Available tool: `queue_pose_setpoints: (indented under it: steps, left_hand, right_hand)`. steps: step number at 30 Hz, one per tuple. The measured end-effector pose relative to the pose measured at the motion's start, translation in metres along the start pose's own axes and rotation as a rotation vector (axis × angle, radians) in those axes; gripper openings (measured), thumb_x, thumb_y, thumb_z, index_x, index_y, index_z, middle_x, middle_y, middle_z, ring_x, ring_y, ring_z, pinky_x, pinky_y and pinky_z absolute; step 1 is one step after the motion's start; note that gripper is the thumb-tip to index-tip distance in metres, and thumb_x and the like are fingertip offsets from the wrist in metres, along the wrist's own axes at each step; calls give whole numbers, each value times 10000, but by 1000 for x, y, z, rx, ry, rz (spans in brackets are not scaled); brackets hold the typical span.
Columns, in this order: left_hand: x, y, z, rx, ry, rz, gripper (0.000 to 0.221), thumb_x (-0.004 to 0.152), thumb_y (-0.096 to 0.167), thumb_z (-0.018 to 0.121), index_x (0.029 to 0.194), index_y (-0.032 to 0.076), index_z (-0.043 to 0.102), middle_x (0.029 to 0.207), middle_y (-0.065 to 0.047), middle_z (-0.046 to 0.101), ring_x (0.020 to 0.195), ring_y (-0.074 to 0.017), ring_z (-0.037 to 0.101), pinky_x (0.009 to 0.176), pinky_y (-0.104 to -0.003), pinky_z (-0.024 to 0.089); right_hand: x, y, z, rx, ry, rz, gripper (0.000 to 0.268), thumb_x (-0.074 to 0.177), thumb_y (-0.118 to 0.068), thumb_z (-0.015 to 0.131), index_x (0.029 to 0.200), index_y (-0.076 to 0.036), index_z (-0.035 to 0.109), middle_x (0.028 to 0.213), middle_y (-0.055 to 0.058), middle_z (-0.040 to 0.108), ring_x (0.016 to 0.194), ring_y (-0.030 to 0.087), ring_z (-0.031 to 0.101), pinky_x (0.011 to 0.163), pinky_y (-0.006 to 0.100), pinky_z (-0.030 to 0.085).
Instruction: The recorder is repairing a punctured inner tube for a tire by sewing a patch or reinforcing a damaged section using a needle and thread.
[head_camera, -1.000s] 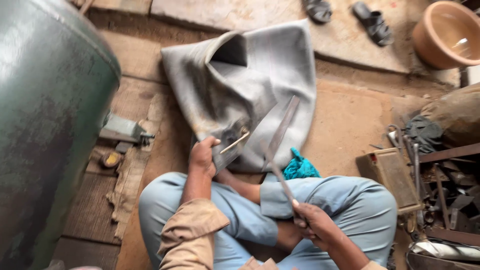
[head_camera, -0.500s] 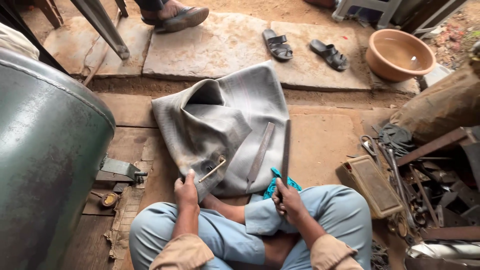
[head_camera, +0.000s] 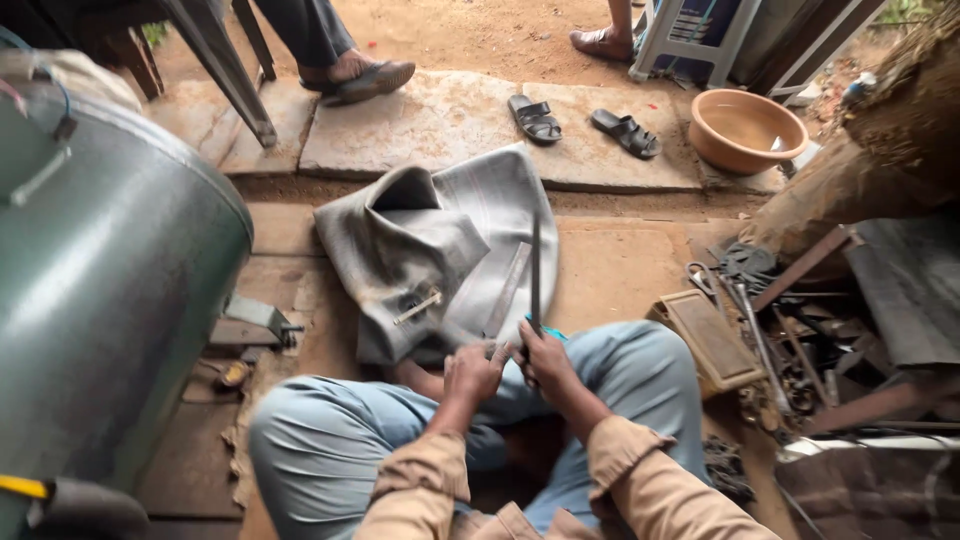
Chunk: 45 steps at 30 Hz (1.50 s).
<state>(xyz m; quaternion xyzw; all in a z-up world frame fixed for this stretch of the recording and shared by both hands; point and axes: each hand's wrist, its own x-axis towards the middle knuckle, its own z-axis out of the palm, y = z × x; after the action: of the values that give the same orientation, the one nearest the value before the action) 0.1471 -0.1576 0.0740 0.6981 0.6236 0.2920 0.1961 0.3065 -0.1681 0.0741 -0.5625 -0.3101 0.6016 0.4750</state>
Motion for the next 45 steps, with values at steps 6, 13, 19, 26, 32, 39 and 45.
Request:
queue_pose_setpoints:
  steps: [6, 13, 19, 26, 32, 39, 45]
  left_hand:
    - [-15, 5, -11, 151, -567, -226, 940, 895, 830, 286, 1318, 89, 683, 1408, -183, 613, 1365, -347, 539, 1130, -463, 391]
    - [0, 11, 43, 231, -759, -275, 928, 959, 814, 313, 1367, 47, 641, 1451, -222, 558, 1401, -366, 499, 1159, -445, 376]
    - [30, 17, -49, 280, -768, -205, 720, 809, 683, 697, 1198, 80, 759, 1293, -169, 690, 1238, -337, 639, 1044, -478, 490]
    - [107, -20, -188, -58, -157, -405, 519, 846, 553, 691, 1131, 124, 762, 1133, -151, 756, 1055, -327, 725, 919, -447, 561]
    - [134, -160, -100, -562, 484, -487, 512, 914, 273, 769, 1269, -41, 577, 1219, -194, 669, 1107, -283, 670, 927, -378, 533]
    - [106, -136, -70, -1070, 193, -846, 436, 817, 239, 743, 1122, -60, 657, 1047, -148, 709, 908, -239, 665, 807, -375, 540]
    - [86, -193, -15, -1032, 176, -953, 335, 811, 199, 690, 985, -84, 653, 859, -130, 643, 752, -242, 587, 667, -444, 486]
  right_hand:
    - [-21, -66, 36, 174, -115, -50, 447, 1013, -483, 570, 798, -92, 552, 589, 26, 540, 365, 98, 361, 340, 276, 282]
    - [66, -30, 3, 52, 57, -260, 435, 1011, -452, 641, 780, -90, 574, 630, 2, 533, 457, 78, 426, 405, 264, 320]
    - [154, 49, -47, -114, 499, -69, 367, 1012, -419, 618, 827, -103, 628, 658, 12, 550, 484, 117, 459, 414, 309, 342]
    - [196, 82, -67, 380, 245, 362, 361, 1029, -516, 547, 913, -175, 513, 632, -54, 412, 421, 75, 290, 374, 264, 237]
    - [153, 42, -10, 195, 353, -136, 393, 1054, -482, 552, 1020, -91, 536, 684, -9, 467, 473, 91, 364, 410, 278, 294]
    - [166, 53, -32, 302, 279, 39, 420, 1032, -502, 560, 1025, -89, 482, 668, -5, 433, 447, 107, 317, 399, 288, 283]
    - [180, 63, -33, 278, 203, 235, 738, 1015, -726, 328, 1087, -24, 546, 619, -13, 389, 415, 103, 284, 377, 288, 256]
